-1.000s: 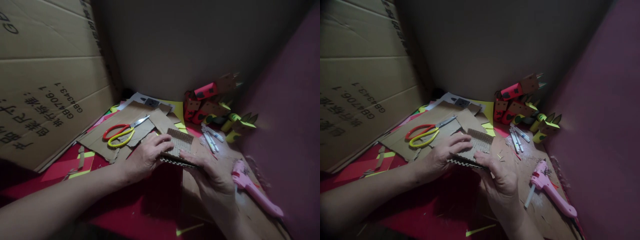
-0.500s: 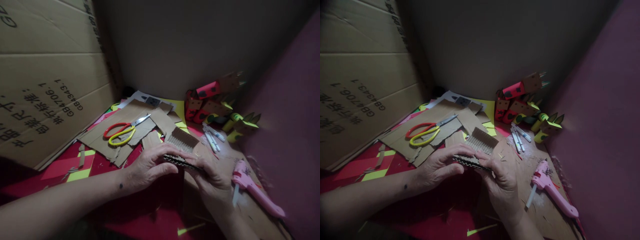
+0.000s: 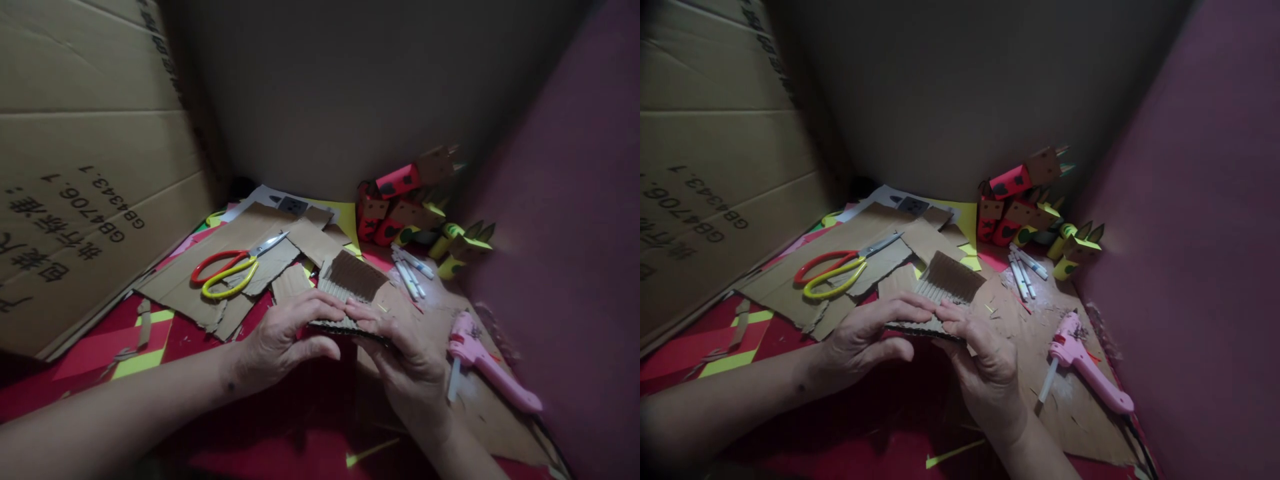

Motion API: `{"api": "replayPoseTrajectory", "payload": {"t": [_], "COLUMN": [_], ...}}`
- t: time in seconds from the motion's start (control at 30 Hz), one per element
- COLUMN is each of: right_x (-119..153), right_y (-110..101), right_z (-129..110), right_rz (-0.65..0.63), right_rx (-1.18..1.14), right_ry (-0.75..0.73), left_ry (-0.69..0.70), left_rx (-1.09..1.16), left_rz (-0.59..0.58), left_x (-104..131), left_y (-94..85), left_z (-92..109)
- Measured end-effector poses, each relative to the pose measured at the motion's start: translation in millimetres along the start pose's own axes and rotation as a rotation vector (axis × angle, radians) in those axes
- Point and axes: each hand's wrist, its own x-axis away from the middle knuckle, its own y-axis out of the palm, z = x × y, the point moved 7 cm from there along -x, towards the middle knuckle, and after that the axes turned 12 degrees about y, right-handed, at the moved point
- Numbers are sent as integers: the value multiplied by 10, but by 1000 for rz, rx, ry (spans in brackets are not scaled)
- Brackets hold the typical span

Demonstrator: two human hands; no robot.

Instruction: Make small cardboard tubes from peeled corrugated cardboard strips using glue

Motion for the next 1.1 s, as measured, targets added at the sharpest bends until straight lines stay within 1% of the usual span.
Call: {"api": "replayPoseTrajectory", "payload": {"t": [0.07, 0.13, 0.2, 0.23, 0.27, 0.3, 0.37, 0.4, 0.43, 0.47, 0.57, 0.6, 0.63, 0.7, 0.77, 0.93, 1.03, 1.1], "right_x": [10, 18, 17, 12, 2, -12, -32, -43, -68, -112, -241, -259, -266, -257, -230, -137, -96, -91], "right_y": [-4, -2, -3, -25, -72, -143, -310, -365, -377, -345, -139, -92, -62, -34, -5, 79, 151, 190], "right_z": [-12, -25, -36, -42, -41, -19, 106, 200, 297, 376, 480, 493, 508, 535, 544, 474, 443, 436], "right_rz": [-12, -32, -49, -29, 24, 109, 320, 394, 414, 367, 70, 7, -28, -56, -99, -187, -178, -155], "right_rx": [3, 23, 32, 17, -13, -61, -208, -304, -405, -510, -765, -820, -860, -907, -921, -980, -1039, -1108], "right_ry": [-6, 11, 53, 71, 90, 123, 234, 307, 384, 448, 598, 645, 695, 775, 813, 742, 782, 838], "left_ry": [43, 56, 48, 52, 69, 88, 132, 150, 160, 166, 202, 214, 229, 255, 266, 238, 238, 273], "left_rx": [20, 36, 0, -29, -53, -70, -75, -63, -48, -28, 39, 50, 55, 49, 46, 94, 75, 11], "left_rz": [8, 20, 24, 25, 21, 11, -25, -39, -53, -65, -131, -161, -190, -228, -239, -266, -266, -287], "left_x": [-13, -16, -6, 2, 11, 22, 43, 52, 58, 61, 53, 49, 45, 41, 40, 56, 73, 90], "left_y": [2, 0, -10, -21, -30, -35, -27, -21, -11, 0, 67, 96, 122, 159, 172, 185, 178, 188], "left_z": [30, 47, 54, 63, 80, 97, 131, 144, 154, 162, 213, 231, 250, 278, 289, 286, 280, 286]}}
